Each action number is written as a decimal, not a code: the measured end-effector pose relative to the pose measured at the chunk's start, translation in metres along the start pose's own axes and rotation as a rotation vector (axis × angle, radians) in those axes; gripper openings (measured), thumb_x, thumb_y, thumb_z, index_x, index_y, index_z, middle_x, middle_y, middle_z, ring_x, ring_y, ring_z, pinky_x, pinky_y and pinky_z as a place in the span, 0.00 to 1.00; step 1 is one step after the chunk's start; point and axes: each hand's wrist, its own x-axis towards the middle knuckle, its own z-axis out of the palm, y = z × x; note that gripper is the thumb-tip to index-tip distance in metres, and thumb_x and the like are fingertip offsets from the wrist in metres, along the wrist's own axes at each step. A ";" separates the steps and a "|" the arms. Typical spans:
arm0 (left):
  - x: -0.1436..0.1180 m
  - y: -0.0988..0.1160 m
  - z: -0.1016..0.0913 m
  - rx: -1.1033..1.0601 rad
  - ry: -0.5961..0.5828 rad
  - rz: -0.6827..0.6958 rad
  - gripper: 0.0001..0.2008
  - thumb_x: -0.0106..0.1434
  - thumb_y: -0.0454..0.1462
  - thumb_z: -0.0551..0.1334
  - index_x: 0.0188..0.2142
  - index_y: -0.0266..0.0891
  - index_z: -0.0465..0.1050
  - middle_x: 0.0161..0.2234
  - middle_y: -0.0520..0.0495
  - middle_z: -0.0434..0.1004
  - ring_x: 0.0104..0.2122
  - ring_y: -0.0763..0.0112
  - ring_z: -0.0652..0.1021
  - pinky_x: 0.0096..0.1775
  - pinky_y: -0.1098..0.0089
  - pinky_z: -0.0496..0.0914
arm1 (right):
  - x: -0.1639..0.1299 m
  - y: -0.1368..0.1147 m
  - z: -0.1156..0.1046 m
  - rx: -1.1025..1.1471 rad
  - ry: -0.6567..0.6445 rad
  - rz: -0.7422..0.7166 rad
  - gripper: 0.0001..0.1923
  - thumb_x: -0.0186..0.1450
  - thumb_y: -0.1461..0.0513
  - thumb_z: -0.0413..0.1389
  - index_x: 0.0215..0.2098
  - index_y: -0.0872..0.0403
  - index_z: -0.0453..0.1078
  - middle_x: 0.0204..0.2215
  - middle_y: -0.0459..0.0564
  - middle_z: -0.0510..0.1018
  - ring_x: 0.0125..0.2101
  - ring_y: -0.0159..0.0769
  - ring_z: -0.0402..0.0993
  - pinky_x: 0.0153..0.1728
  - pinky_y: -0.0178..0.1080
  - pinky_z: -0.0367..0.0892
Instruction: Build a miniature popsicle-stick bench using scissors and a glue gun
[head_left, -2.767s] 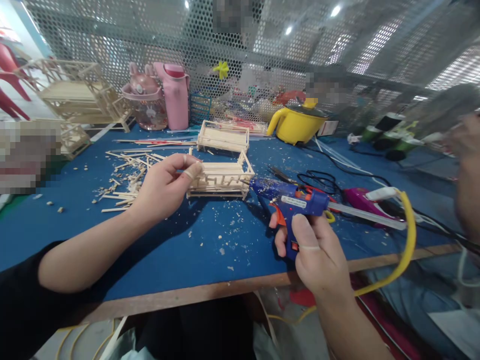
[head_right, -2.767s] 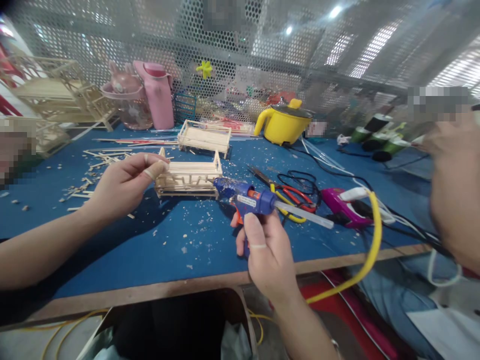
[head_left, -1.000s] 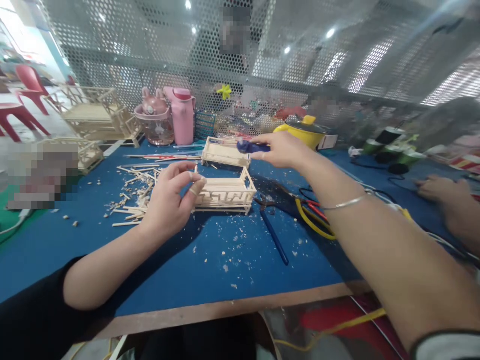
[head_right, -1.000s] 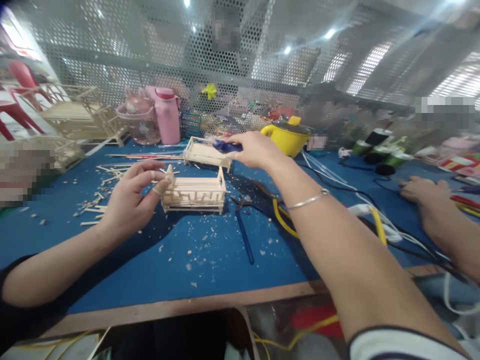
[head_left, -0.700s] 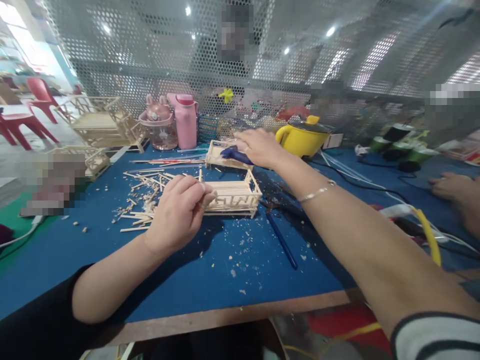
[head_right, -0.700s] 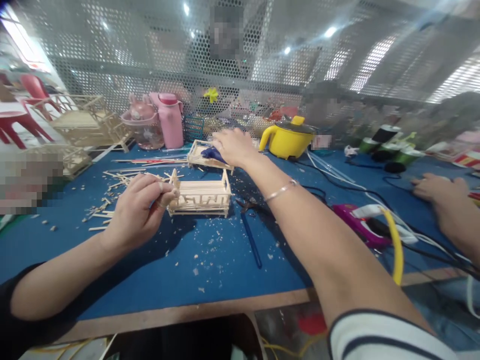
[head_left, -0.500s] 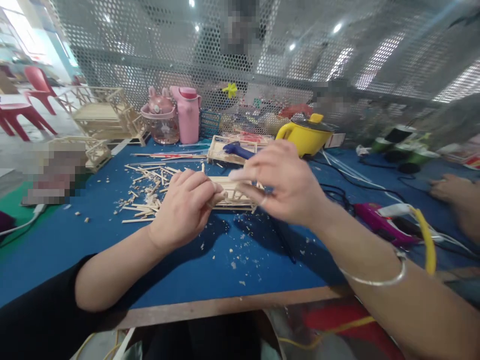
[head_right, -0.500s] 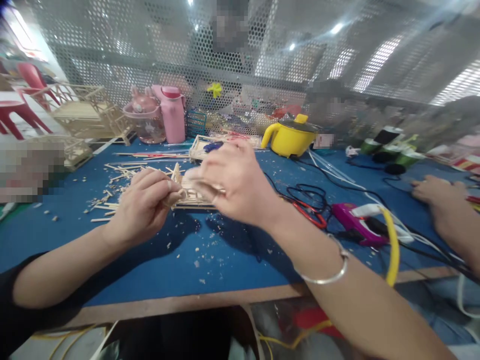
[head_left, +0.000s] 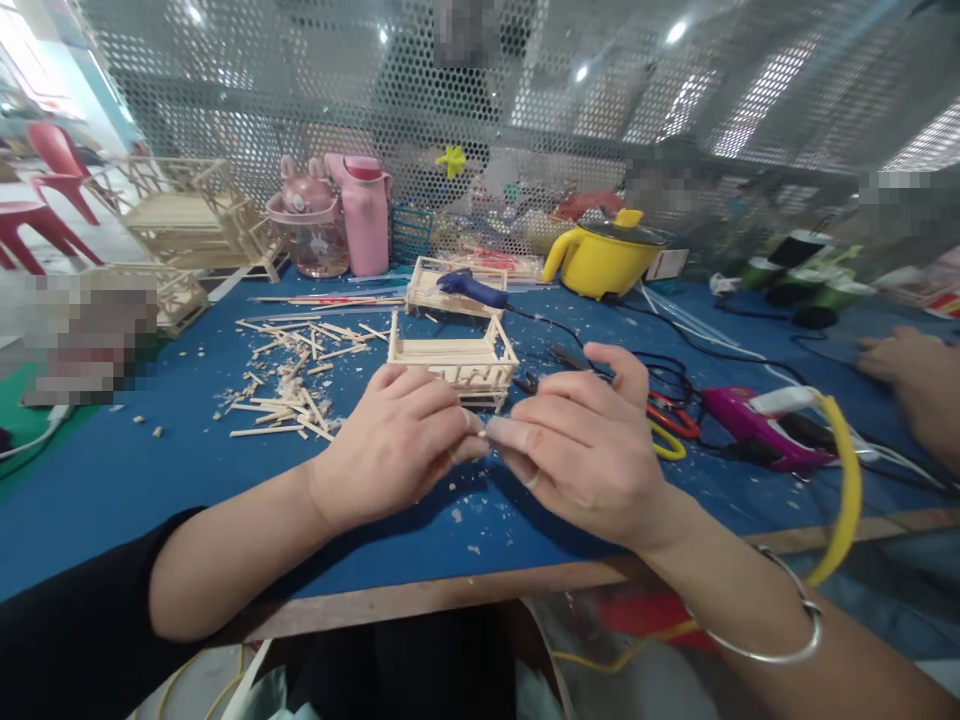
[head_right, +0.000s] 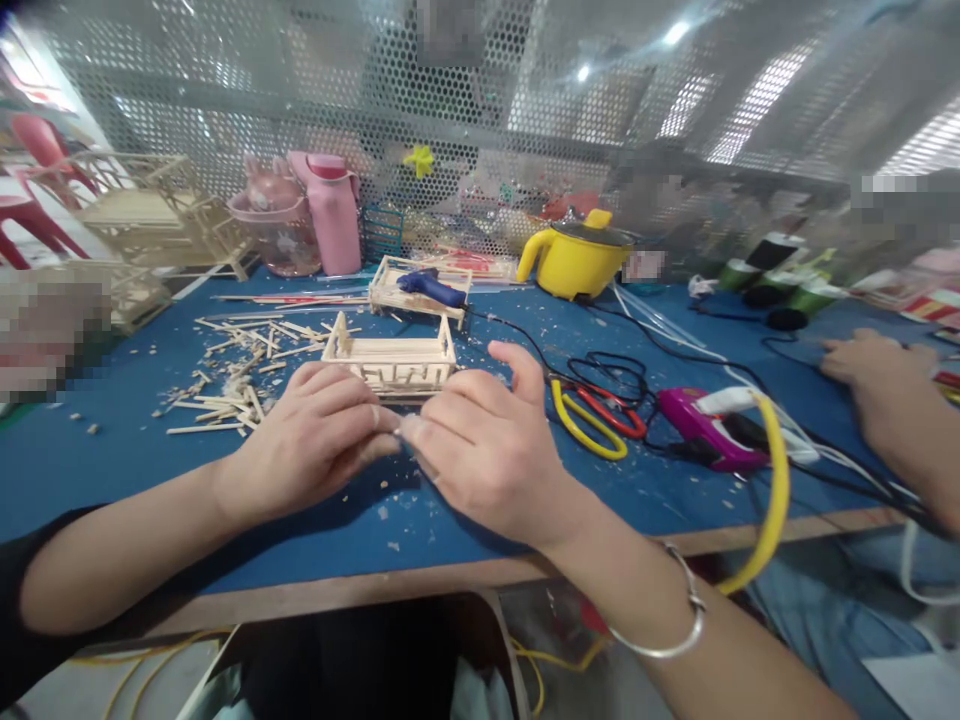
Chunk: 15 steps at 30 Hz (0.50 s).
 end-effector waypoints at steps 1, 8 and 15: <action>0.001 0.000 -0.001 -0.002 0.016 -0.025 0.10 0.62 0.41 0.57 0.41 0.41 0.70 0.33 0.46 0.73 0.35 0.64 0.70 0.40 0.61 0.62 | -0.004 0.004 0.001 0.003 -0.029 0.049 0.04 0.60 0.60 0.57 0.31 0.43 0.73 0.26 0.40 0.78 0.33 0.36 0.69 0.52 0.53 0.49; 0.036 -0.025 -0.011 -0.128 0.028 -0.190 0.33 0.53 0.33 0.59 0.58 0.33 0.54 0.45 0.40 0.72 0.47 0.58 0.71 0.48 0.60 0.64 | -0.002 0.035 0.016 -0.021 -0.055 0.115 0.07 0.61 0.60 0.54 0.26 0.48 0.72 0.24 0.44 0.77 0.31 0.36 0.66 0.45 0.48 0.52; 0.049 -0.033 0.005 -0.094 -0.187 -0.198 0.34 0.52 0.32 0.60 0.58 0.40 0.55 0.37 0.46 0.76 0.37 0.62 0.76 0.38 0.66 0.67 | -0.002 0.038 0.032 -0.029 -0.050 0.139 0.10 0.63 0.59 0.52 0.26 0.50 0.72 0.23 0.45 0.74 0.31 0.36 0.64 0.40 0.46 0.51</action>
